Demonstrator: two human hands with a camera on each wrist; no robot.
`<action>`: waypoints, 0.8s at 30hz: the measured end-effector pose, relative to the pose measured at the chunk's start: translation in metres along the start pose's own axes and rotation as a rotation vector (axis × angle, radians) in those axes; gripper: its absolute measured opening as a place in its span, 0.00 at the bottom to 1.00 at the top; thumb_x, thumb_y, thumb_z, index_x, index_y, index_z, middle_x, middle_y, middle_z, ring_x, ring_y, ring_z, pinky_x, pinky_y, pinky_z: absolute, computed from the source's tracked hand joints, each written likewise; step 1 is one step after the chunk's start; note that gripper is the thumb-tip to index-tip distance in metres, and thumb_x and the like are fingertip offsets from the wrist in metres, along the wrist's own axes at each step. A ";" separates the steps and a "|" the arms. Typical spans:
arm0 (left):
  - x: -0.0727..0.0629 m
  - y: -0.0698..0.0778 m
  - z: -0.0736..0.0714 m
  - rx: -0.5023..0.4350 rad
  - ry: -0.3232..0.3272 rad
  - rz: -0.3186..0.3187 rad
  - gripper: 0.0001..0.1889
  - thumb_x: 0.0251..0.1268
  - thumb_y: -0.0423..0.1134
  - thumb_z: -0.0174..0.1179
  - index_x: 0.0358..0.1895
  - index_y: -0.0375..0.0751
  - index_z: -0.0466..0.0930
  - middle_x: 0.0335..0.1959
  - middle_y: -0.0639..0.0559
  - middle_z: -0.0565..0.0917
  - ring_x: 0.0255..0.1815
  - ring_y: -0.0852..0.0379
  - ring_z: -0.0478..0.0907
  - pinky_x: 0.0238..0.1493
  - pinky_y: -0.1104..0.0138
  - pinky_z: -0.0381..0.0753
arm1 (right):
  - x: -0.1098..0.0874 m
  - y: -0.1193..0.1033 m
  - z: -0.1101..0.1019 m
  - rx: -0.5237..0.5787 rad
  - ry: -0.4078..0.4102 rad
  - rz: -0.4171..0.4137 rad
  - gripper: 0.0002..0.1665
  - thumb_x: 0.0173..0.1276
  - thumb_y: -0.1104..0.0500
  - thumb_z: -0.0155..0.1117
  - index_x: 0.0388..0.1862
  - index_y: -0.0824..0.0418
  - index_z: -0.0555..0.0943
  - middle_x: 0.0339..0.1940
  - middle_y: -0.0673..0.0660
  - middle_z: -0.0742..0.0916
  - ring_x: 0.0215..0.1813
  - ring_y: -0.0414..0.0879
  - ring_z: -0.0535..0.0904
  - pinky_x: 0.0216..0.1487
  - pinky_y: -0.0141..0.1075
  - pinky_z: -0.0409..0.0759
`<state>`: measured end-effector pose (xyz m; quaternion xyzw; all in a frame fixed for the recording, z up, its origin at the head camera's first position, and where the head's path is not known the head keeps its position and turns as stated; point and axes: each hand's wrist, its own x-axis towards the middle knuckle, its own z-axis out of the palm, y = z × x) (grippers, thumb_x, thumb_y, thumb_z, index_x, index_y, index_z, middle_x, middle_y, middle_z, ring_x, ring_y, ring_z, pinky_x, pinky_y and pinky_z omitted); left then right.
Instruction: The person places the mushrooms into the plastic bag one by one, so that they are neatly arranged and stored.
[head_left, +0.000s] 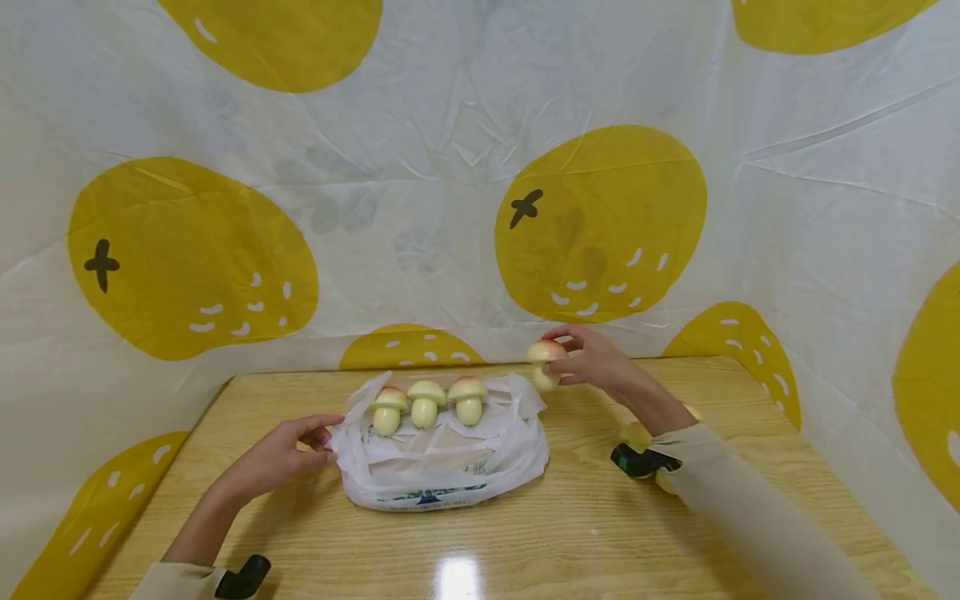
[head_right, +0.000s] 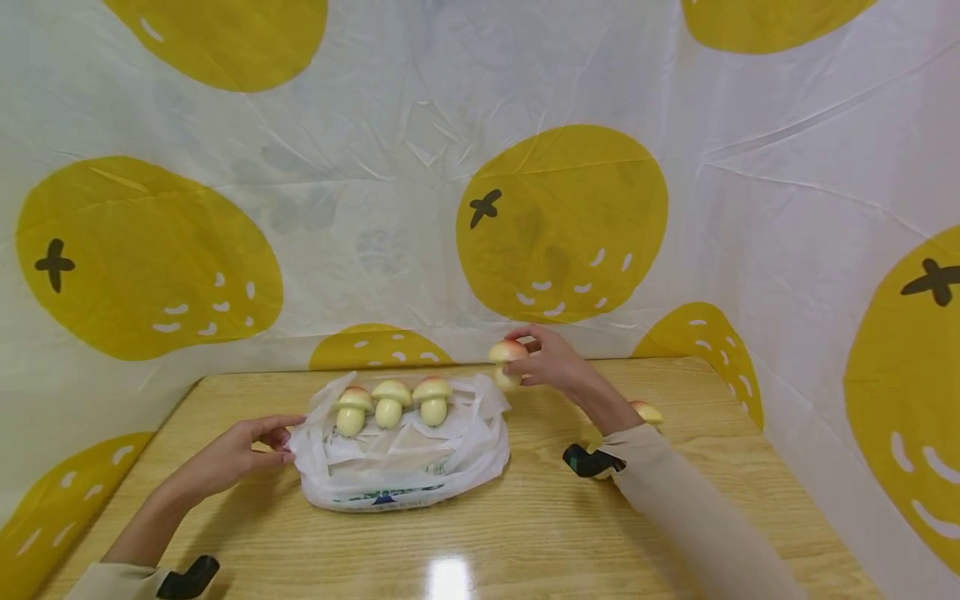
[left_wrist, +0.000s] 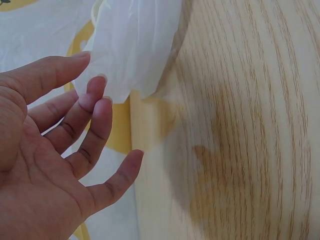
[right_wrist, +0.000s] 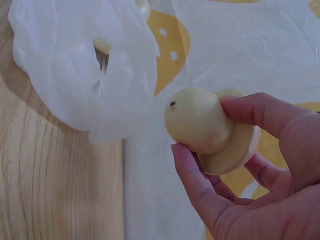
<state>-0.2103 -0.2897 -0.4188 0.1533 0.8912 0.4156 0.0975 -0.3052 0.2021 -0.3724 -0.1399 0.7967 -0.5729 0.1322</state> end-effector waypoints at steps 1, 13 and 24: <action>0.000 0.000 0.000 0.000 0.002 0.000 0.31 0.68 0.39 0.67 0.71 0.30 0.71 0.41 0.46 0.76 0.46 0.49 0.72 0.39 0.68 0.75 | 0.001 -0.001 0.003 -0.010 -0.002 -0.002 0.34 0.66 0.63 0.72 0.69 0.65 0.70 0.59 0.70 0.75 0.49 0.54 0.84 0.56 0.56 0.81; -0.001 -0.001 0.000 0.001 -0.001 0.004 0.31 0.68 0.39 0.67 0.71 0.30 0.70 0.41 0.46 0.76 0.46 0.50 0.72 0.39 0.68 0.76 | 0.015 -0.016 0.039 -0.040 -0.030 -0.036 0.33 0.63 0.62 0.75 0.65 0.66 0.73 0.55 0.70 0.77 0.45 0.54 0.84 0.54 0.55 0.82; -0.001 -0.001 -0.001 0.029 0.007 0.008 0.31 0.68 0.39 0.67 0.70 0.30 0.72 0.41 0.47 0.77 0.46 0.51 0.74 0.40 0.68 0.76 | 0.022 -0.026 0.066 -0.072 -0.073 -0.061 0.31 0.63 0.63 0.74 0.63 0.64 0.74 0.56 0.70 0.77 0.43 0.54 0.84 0.52 0.55 0.83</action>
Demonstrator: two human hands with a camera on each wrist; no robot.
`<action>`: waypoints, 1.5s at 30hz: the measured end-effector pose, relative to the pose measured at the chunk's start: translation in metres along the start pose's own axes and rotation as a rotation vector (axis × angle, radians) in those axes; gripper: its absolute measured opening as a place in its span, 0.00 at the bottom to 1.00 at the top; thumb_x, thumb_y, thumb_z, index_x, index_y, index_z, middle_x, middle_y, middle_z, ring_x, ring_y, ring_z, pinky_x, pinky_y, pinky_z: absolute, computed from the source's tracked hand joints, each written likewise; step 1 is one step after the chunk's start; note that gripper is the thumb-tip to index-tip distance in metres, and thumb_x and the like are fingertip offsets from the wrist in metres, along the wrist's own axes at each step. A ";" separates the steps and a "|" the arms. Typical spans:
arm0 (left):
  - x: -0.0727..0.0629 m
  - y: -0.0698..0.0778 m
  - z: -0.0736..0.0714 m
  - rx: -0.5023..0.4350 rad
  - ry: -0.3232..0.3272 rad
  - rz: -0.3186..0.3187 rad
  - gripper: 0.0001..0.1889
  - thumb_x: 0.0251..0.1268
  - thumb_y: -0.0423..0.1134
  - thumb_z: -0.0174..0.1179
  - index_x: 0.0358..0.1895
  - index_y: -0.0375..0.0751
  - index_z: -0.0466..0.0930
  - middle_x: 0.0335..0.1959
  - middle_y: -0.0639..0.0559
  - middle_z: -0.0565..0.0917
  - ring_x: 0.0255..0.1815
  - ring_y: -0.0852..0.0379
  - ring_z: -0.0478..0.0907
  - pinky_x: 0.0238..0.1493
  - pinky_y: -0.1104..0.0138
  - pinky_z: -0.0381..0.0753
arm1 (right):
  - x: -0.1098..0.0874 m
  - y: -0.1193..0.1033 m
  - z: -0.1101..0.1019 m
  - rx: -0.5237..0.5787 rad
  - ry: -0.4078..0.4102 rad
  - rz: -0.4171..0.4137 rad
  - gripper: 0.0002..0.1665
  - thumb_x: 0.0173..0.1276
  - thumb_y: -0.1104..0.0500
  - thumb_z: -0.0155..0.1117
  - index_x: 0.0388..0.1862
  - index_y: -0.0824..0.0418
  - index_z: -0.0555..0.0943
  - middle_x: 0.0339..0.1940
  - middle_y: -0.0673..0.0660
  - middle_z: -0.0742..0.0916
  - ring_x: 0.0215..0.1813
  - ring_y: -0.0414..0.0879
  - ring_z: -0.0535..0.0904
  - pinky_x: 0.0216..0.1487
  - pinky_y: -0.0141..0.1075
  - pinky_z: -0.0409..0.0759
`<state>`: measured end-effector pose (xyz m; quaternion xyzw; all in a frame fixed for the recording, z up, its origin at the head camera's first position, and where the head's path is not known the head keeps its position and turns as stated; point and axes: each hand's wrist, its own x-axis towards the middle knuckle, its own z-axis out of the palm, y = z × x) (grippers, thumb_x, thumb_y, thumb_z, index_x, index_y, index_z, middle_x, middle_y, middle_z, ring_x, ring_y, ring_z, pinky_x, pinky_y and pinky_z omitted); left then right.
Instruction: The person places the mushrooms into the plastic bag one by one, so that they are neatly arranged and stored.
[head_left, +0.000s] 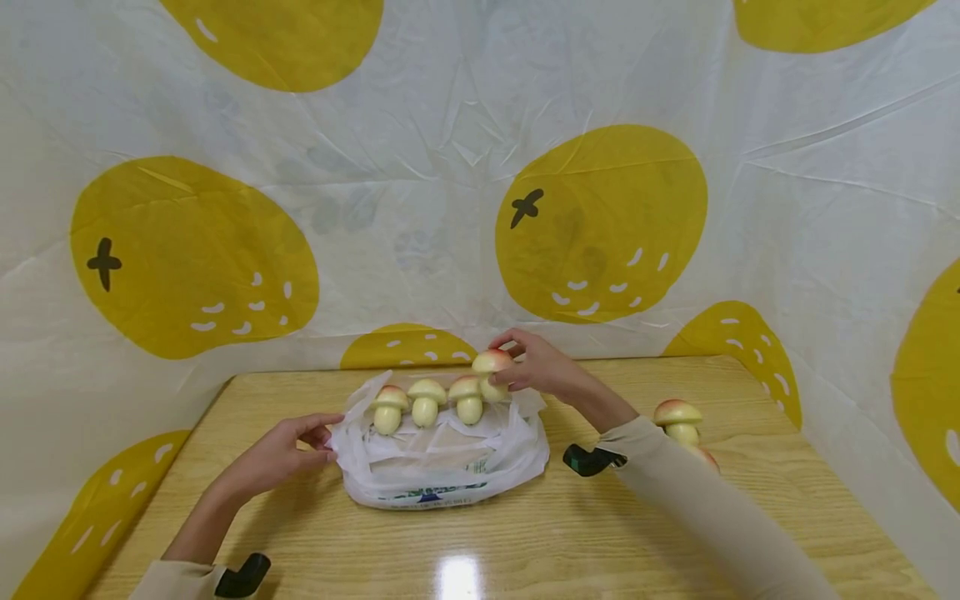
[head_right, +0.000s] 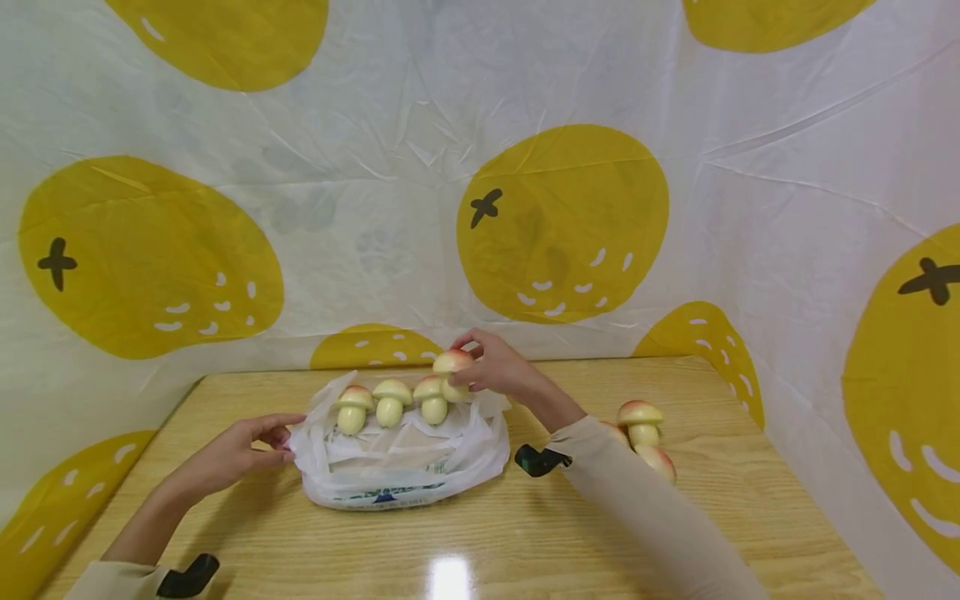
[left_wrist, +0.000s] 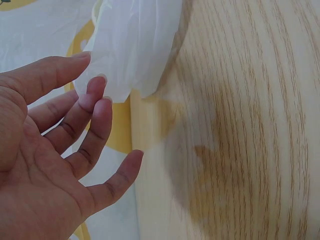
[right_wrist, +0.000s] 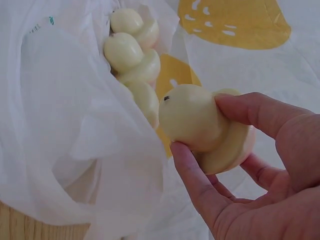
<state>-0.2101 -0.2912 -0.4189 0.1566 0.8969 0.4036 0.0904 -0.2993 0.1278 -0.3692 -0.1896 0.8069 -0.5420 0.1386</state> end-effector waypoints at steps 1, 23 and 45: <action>0.000 0.000 0.000 -0.001 0.000 0.000 0.31 0.68 0.39 0.67 0.70 0.30 0.72 0.41 0.47 0.77 0.45 0.52 0.74 0.40 0.68 0.76 | 0.001 0.000 0.002 0.000 -0.004 -0.001 0.30 0.63 0.63 0.74 0.62 0.64 0.74 0.56 0.70 0.77 0.44 0.53 0.83 0.52 0.55 0.83; -0.001 -0.001 0.000 0.006 -0.007 0.007 0.31 0.68 0.39 0.67 0.70 0.29 0.71 0.41 0.46 0.77 0.45 0.51 0.74 0.40 0.68 0.75 | -0.002 0.012 0.015 -0.097 -0.035 0.028 0.28 0.63 0.66 0.74 0.60 0.64 0.73 0.57 0.69 0.76 0.37 0.56 0.81 0.42 0.49 0.83; -0.002 -0.005 0.001 -0.008 -0.007 0.010 0.31 0.69 0.39 0.67 0.70 0.29 0.71 0.40 0.46 0.77 0.46 0.50 0.73 0.39 0.68 0.75 | 0.002 0.019 0.011 -0.506 0.079 -0.039 0.28 0.59 0.62 0.77 0.56 0.65 0.77 0.48 0.62 0.85 0.44 0.52 0.79 0.44 0.42 0.78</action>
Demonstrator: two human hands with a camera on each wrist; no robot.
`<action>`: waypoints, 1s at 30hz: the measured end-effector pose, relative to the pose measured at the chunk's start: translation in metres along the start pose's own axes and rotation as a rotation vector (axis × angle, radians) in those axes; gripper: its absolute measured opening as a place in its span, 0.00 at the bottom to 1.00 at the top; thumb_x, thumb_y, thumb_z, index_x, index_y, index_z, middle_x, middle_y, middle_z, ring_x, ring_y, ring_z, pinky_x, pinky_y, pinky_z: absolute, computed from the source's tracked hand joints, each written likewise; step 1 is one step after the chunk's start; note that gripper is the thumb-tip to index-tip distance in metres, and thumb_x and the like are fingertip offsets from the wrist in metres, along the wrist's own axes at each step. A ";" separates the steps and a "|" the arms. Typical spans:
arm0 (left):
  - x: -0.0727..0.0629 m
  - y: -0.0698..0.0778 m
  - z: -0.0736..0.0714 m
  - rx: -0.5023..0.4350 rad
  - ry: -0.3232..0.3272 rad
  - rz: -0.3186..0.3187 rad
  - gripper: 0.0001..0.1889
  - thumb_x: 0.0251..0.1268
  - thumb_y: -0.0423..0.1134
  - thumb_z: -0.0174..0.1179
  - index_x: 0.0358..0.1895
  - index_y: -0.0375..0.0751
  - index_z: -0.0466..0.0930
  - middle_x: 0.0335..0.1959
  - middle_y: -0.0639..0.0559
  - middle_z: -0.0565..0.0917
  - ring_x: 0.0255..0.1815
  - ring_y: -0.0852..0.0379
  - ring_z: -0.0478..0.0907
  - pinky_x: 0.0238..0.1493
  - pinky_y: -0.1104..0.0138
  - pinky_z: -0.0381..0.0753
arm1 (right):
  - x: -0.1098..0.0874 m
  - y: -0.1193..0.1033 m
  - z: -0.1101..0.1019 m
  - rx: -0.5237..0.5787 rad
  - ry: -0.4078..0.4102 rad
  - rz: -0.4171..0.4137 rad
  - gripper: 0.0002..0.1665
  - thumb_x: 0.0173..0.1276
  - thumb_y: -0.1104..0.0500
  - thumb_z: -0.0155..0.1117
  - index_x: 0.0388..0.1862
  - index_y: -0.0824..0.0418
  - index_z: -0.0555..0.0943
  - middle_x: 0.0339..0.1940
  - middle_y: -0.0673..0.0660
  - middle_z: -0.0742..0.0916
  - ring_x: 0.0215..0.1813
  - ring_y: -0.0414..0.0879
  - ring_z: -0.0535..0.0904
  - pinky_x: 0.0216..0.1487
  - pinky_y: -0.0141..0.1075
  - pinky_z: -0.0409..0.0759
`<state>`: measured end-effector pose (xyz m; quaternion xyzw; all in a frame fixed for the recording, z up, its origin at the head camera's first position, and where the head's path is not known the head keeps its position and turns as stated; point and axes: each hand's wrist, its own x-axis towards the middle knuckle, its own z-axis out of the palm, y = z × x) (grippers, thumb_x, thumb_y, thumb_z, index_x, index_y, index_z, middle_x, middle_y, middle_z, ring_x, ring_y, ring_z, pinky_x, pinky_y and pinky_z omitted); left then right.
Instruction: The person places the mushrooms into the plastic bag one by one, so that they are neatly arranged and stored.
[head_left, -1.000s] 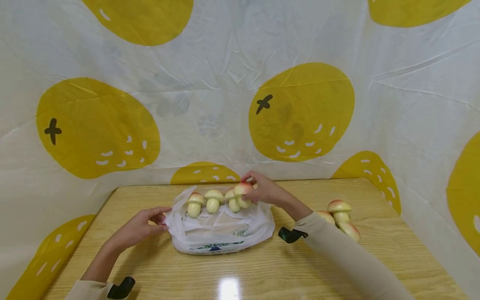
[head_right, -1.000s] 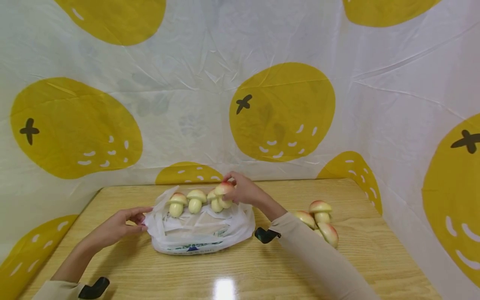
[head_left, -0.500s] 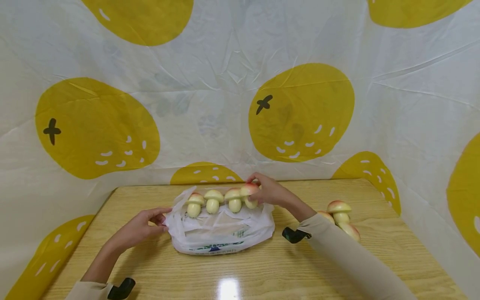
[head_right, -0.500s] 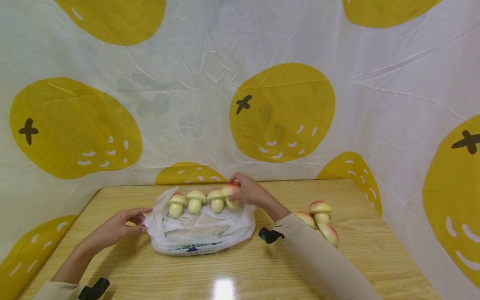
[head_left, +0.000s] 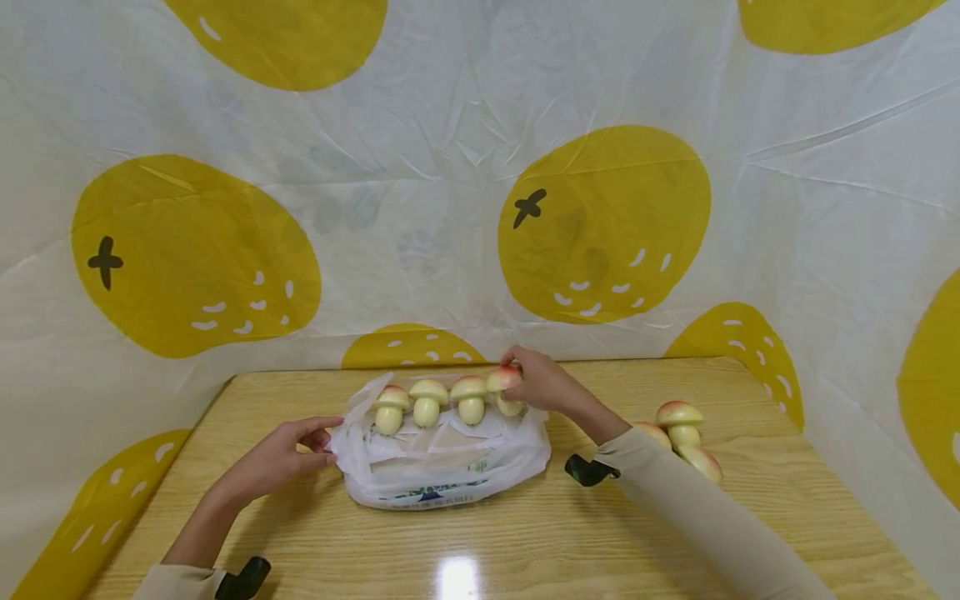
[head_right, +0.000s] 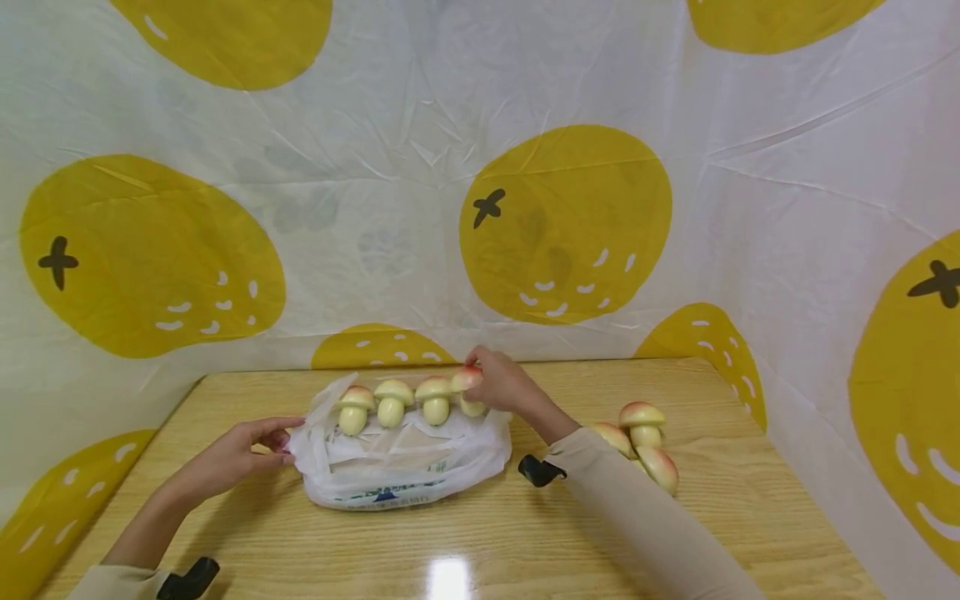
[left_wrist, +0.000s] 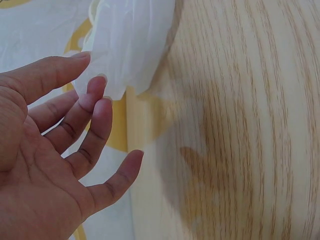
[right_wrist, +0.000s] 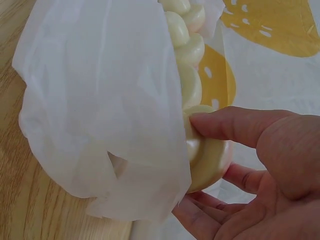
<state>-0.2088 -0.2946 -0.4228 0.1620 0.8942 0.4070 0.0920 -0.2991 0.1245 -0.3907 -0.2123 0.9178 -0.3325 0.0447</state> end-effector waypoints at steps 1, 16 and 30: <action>0.000 0.000 0.000 0.000 0.000 0.000 0.31 0.68 0.39 0.67 0.70 0.29 0.71 0.40 0.46 0.77 0.46 0.50 0.73 0.39 0.68 0.75 | 0.000 0.000 0.001 -0.020 0.003 -0.004 0.28 0.59 0.62 0.77 0.56 0.66 0.77 0.47 0.62 0.85 0.44 0.51 0.79 0.44 0.42 0.78; -0.001 -0.003 0.001 -0.002 -0.002 0.000 0.31 0.69 0.40 0.67 0.70 0.29 0.71 0.41 0.47 0.77 0.46 0.50 0.73 0.39 0.68 0.75 | 0.000 -0.002 0.007 -0.179 0.019 0.007 0.28 0.61 0.61 0.75 0.57 0.69 0.79 0.48 0.61 0.84 0.47 0.52 0.78 0.50 0.46 0.78; -0.001 -0.003 0.002 -0.002 -0.003 0.000 0.31 0.68 0.39 0.67 0.70 0.30 0.71 0.41 0.46 0.77 0.46 0.50 0.73 0.40 0.68 0.75 | -0.003 0.000 0.013 -0.317 0.089 -0.071 0.23 0.61 0.63 0.74 0.54 0.70 0.81 0.49 0.64 0.84 0.50 0.56 0.79 0.52 0.48 0.79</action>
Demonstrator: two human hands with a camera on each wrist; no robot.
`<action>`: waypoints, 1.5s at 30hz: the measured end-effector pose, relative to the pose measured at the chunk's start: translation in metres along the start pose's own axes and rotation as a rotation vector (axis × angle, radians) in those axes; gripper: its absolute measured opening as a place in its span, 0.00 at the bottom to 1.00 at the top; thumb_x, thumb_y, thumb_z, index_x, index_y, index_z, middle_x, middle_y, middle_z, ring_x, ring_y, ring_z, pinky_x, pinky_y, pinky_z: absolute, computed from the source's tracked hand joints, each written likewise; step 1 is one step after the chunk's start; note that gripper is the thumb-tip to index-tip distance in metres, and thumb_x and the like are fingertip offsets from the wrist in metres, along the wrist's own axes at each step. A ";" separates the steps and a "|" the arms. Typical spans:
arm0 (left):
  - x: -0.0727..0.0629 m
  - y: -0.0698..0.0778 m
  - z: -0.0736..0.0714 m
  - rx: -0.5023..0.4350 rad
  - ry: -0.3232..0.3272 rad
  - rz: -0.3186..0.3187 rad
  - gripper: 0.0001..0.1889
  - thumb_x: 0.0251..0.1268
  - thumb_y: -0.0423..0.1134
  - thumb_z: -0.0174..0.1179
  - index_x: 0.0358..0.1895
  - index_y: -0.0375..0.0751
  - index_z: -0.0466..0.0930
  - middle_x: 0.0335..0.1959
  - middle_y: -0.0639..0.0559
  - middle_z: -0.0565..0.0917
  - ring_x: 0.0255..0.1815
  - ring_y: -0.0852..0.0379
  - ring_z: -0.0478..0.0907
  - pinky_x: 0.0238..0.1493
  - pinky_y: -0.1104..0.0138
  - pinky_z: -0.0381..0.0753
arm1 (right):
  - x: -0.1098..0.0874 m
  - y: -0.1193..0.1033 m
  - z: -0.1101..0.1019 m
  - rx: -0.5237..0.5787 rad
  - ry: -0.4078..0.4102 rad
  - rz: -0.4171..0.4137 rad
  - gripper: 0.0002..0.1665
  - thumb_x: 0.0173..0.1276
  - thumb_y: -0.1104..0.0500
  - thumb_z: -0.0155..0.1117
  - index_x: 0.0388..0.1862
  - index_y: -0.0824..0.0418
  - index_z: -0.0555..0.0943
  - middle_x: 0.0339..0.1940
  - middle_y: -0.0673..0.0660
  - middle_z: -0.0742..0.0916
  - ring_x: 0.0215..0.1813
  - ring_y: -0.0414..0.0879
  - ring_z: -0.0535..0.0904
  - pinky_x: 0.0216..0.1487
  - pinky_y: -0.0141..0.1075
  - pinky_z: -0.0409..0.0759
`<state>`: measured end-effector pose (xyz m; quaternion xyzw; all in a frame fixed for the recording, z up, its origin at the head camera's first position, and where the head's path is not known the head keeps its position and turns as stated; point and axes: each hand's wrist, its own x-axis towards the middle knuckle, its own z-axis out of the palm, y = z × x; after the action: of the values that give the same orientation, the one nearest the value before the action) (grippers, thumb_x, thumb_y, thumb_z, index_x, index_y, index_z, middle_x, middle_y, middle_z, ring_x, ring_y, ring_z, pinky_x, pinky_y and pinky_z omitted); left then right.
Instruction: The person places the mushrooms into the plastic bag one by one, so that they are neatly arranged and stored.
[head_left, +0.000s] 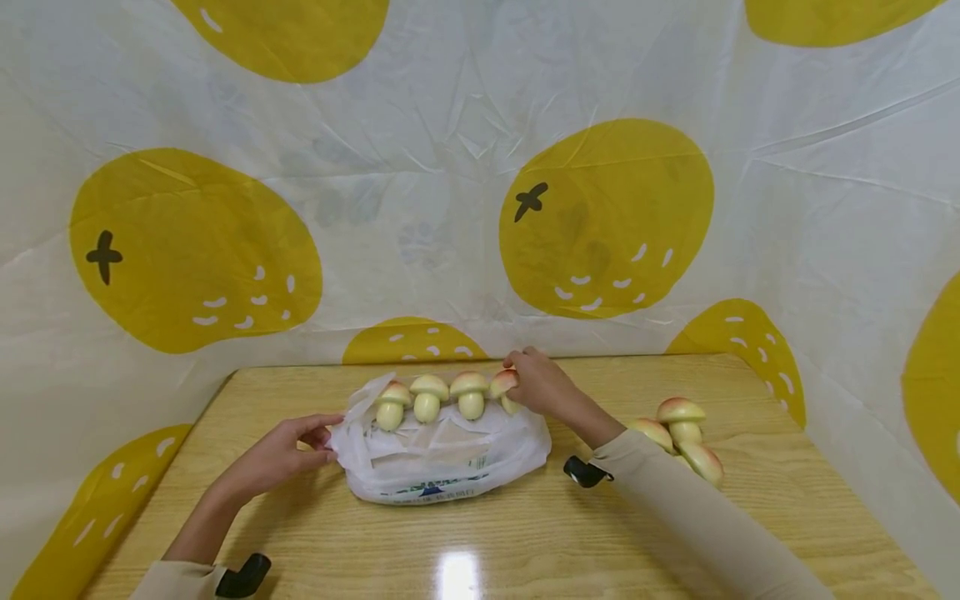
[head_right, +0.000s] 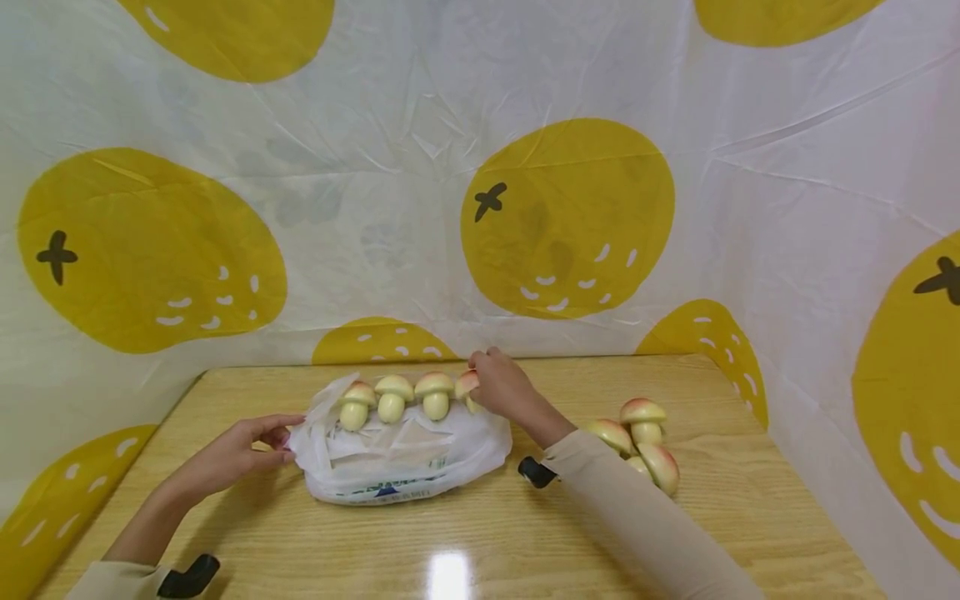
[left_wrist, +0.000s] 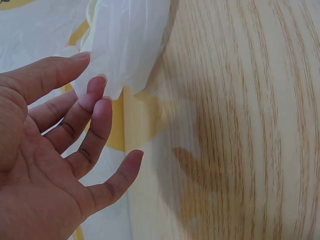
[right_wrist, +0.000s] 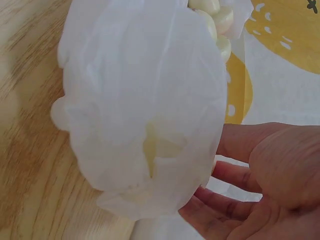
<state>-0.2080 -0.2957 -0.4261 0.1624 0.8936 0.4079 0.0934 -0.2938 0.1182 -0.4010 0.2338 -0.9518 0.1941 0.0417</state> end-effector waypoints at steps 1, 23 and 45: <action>0.000 0.000 0.000 -0.001 -0.001 0.000 0.31 0.68 0.39 0.67 0.70 0.30 0.71 0.41 0.46 0.77 0.46 0.49 0.73 0.40 0.68 0.75 | 0.000 0.001 0.000 -0.003 0.000 -0.009 0.23 0.61 0.63 0.74 0.53 0.70 0.82 0.47 0.64 0.84 0.49 0.55 0.79 0.51 0.48 0.79; -0.001 -0.002 0.003 -0.014 0.005 0.001 0.31 0.69 0.40 0.67 0.70 0.30 0.71 0.41 0.46 0.77 0.46 0.51 0.73 0.40 0.68 0.76 | -0.002 0.010 0.008 -0.035 0.050 0.017 0.21 0.62 0.57 0.75 0.47 0.69 0.82 0.40 0.61 0.82 0.37 0.50 0.78 0.41 0.43 0.80; -0.003 0.001 0.000 -0.013 0.005 0.005 0.31 0.69 0.40 0.67 0.71 0.29 0.70 0.40 0.47 0.75 0.46 0.51 0.73 0.39 0.68 0.76 | -0.022 0.031 -0.022 0.307 -0.031 -0.028 0.28 0.67 0.61 0.73 0.65 0.65 0.78 0.54 0.63 0.85 0.57 0.60 0.82 0.57 0.50 0.80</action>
<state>-0.2053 -0.2964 -0.4253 0.1630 0.8908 0.4142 0.0912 -0.2893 0.1616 -0.3955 0.2535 -0.9081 0.3332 -0.0067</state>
